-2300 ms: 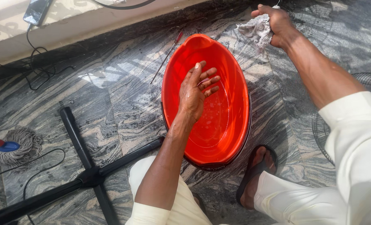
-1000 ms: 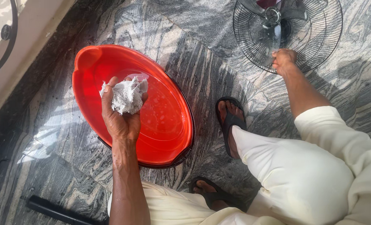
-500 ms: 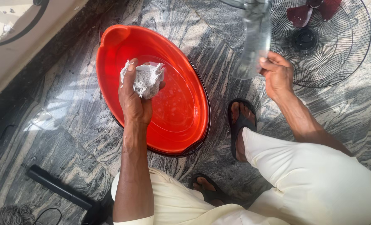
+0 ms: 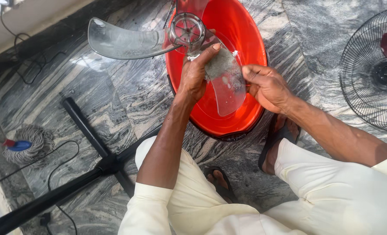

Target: The person sits on the floor and cleans a transparent fan blade using a white cloth and water from a red basin. They repeatedly wipe the blade, dip the cloth in water, and wring it out.

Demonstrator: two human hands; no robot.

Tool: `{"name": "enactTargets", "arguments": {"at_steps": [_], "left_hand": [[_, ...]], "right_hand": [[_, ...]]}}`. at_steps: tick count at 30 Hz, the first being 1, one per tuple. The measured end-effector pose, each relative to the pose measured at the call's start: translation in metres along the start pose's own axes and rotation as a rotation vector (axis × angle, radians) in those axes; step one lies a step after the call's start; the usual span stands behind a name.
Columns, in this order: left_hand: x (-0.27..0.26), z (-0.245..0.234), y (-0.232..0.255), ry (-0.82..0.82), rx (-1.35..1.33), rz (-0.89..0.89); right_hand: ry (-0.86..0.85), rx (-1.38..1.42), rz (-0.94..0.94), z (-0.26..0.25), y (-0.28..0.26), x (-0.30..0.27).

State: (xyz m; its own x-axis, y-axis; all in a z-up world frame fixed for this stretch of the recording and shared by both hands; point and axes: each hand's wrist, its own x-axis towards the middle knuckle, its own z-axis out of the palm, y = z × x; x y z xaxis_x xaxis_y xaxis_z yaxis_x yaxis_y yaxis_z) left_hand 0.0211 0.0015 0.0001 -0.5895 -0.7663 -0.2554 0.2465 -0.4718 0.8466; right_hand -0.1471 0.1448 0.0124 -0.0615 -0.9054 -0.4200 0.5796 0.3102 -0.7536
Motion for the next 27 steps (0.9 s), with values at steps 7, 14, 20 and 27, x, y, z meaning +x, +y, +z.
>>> {"name": "enactTargets", "arguments": {"at_steps": [7,14,20,27], "left_hand": [[-0.020,0.013,0.020,-0.017,0.270,-0.116],[-0.020,-0.010,0.017,0.136,0.390,0.064],[-0.020,-0.044,0.037,0.254,0.213,0.125],[-0.036,-0.029,0.050,0.287,0.210,0.052]], "right_hand": [[-0.424,0.368,0.147,0.002,0.007,0.041],[0.013,-0.317,-0.019,0.002,0.003,0.076],[-0.095,-1.517,0.040,-0.019,-0.009,0.127],[-0.279,-1.987,0.247,-0.006,0.042,0.223]]}}
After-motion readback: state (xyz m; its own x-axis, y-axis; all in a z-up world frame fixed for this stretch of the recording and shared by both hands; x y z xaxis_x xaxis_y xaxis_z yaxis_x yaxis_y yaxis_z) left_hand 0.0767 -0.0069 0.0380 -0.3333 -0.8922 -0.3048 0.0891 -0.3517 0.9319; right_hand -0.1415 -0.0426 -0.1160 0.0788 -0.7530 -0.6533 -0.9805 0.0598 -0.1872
